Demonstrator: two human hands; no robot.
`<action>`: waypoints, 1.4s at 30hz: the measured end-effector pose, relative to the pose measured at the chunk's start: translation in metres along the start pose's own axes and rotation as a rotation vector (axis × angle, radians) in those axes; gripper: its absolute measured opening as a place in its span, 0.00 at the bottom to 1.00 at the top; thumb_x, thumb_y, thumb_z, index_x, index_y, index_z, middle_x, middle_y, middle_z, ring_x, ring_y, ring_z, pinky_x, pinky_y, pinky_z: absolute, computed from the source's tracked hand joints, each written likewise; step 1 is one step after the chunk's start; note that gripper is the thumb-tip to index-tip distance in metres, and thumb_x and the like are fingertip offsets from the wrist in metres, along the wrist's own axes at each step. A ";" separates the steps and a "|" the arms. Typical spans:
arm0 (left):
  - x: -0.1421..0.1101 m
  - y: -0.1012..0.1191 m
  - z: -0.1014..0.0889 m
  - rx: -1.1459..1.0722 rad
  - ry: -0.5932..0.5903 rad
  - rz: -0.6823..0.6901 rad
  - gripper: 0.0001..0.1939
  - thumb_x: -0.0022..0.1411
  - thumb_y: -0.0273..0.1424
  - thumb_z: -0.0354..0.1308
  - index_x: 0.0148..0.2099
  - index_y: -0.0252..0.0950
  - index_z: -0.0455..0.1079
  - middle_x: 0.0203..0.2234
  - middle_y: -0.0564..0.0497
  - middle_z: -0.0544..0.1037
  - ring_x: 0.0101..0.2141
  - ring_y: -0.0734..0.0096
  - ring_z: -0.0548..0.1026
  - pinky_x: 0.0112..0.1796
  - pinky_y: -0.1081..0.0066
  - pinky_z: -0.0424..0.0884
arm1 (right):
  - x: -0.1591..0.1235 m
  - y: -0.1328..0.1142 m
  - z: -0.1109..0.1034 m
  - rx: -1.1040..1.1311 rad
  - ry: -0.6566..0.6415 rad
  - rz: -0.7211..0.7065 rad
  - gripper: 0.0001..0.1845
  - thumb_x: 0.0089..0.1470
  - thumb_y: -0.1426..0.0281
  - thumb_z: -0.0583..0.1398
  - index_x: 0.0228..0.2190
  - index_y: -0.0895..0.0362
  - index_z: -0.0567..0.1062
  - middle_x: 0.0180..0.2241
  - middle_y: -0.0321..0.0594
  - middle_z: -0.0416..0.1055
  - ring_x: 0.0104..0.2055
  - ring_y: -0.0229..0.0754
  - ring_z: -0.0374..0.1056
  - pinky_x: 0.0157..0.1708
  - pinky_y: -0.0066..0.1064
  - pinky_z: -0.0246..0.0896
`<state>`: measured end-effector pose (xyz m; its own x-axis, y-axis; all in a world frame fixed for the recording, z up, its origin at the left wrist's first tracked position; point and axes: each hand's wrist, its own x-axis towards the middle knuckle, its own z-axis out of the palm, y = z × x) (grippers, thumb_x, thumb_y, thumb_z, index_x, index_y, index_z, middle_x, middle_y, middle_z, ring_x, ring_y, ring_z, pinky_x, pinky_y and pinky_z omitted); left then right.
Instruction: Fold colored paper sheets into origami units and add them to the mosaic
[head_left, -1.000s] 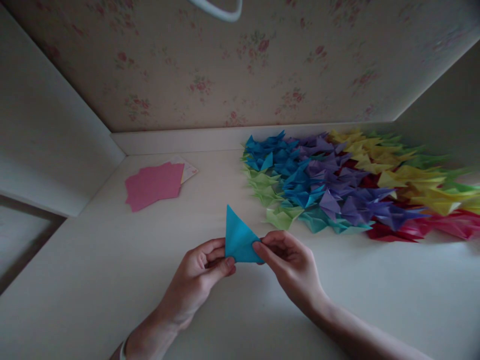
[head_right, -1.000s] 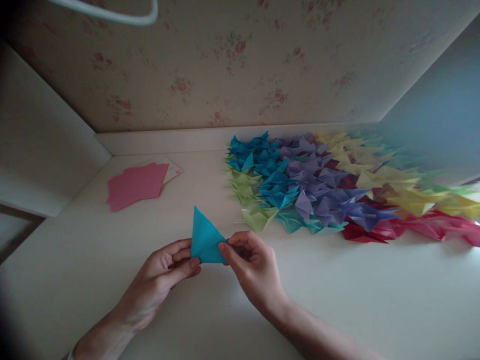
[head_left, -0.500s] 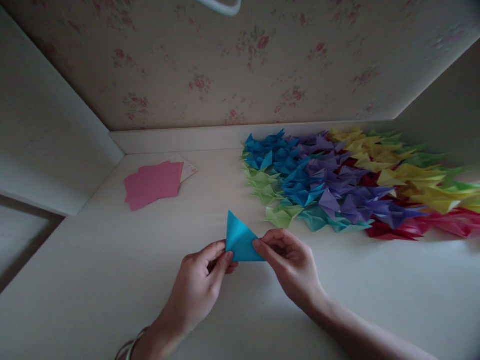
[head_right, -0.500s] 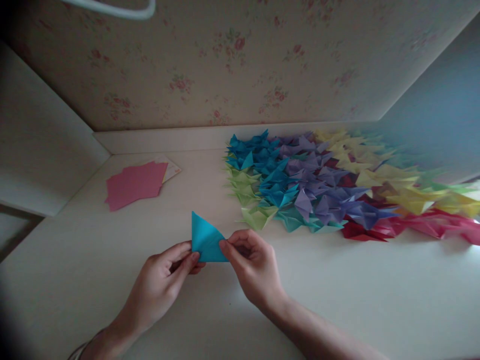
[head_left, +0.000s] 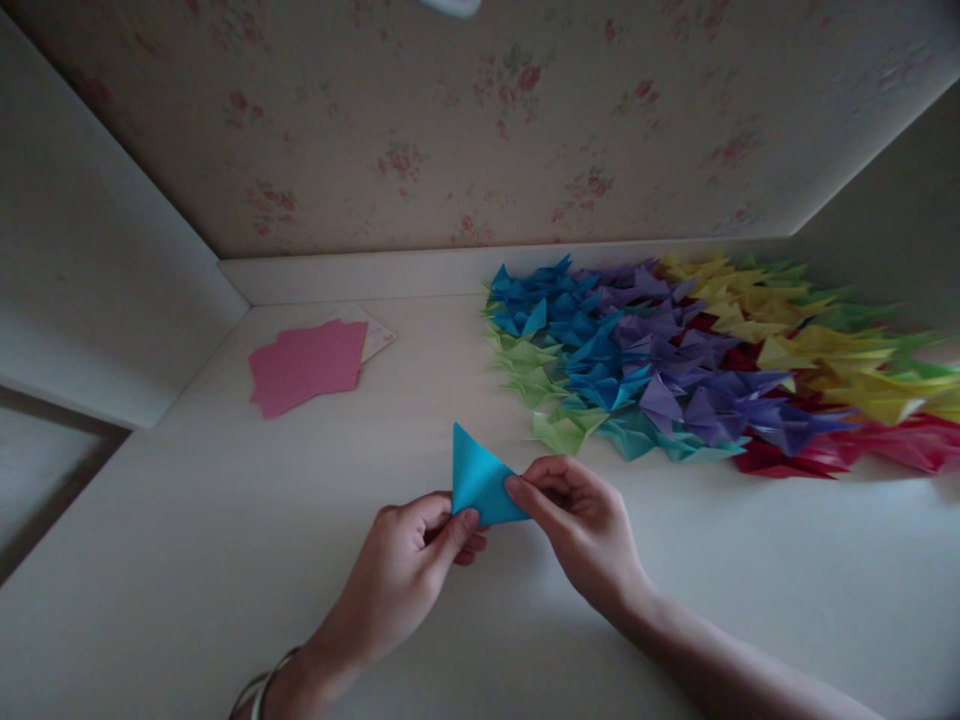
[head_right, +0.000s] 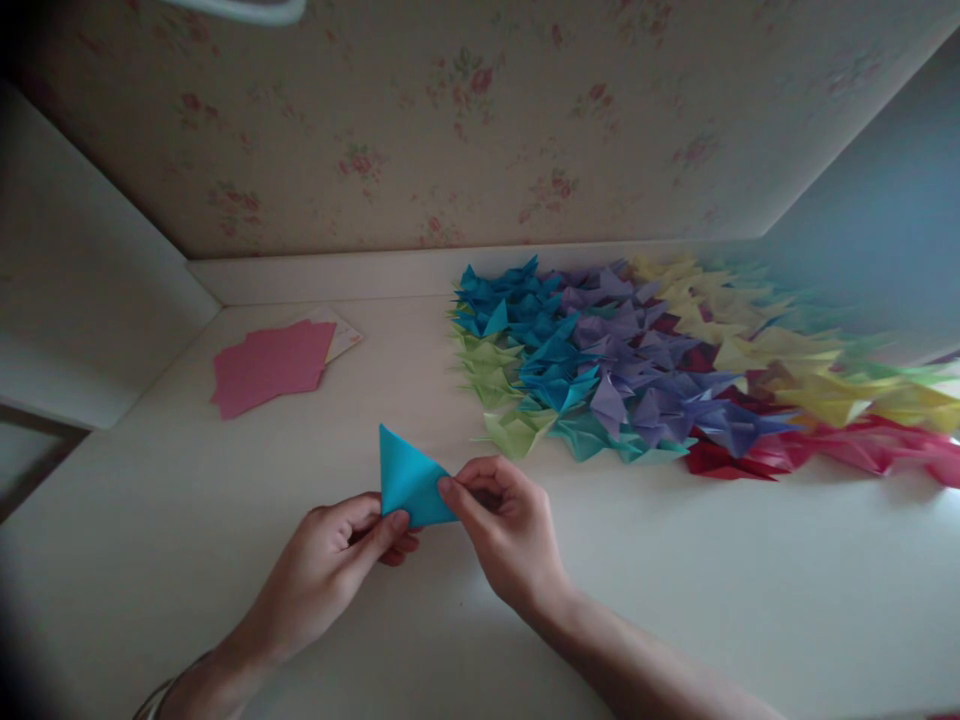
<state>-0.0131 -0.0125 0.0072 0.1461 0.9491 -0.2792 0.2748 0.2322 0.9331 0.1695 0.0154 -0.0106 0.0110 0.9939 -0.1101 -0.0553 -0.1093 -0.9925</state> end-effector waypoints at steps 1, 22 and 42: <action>0.000 0.000 0.000 -0.047 -0.005 -0.023 0.14 0.65 0.40 0.59 0.33 0.36 0.77 0.27 0.46 0.84 0.30 0.62 0.82 0.31 0.72 0.76 | 0.000 0.000 0.000 0.000 -0.007 0.004 0.13 0.48 0.62 0.69 0.25 0.57 0.74 0.22 0.35 0.72 0.25 0.38 0.67 0.25 0.28 0.62; 0.001 -0.003 -0.001 -0.143 0.000 -0.060 0.12 0.62 0.39 0.62 0.33 0.35 0.77 0.25 0.46 0.83 0.29 0.63 0.81 0.31 0.71 0.76 | 0.002 0.003 0.001 -0.145 -0.327 0.219 0.25 0.45 0.66 0.71 0.44 0.55 0.71 0.27 0.35 0.79 0.25 0.39 0.72 0.23 0.26 0.60; 0.011 -0.002 -0.011 -0.205 0.137 -0.130 0.15 0.60 0.41 0.64 0.29 0.33 0.76 0.23 0.47 0.82 0.25 0.66 0.80 0.28 0.71 0.76 | 0.023 -0.007 -0.027 -0.111 -0.308 0.266 0.20 0.45 0.61 0.71 0.37 0.60 0.78 0.24 0.40 0.81 0.26 0.42 0.77 0.30 0.32 0.73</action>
<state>-0.0229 -0.0005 0.0048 -0.0117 0.9252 -0.3794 0.0831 0.3790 0.9217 0.1976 0.0390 -0.0079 -0.2893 0.8875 -0.3587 0.0923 -0.3471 -0.9333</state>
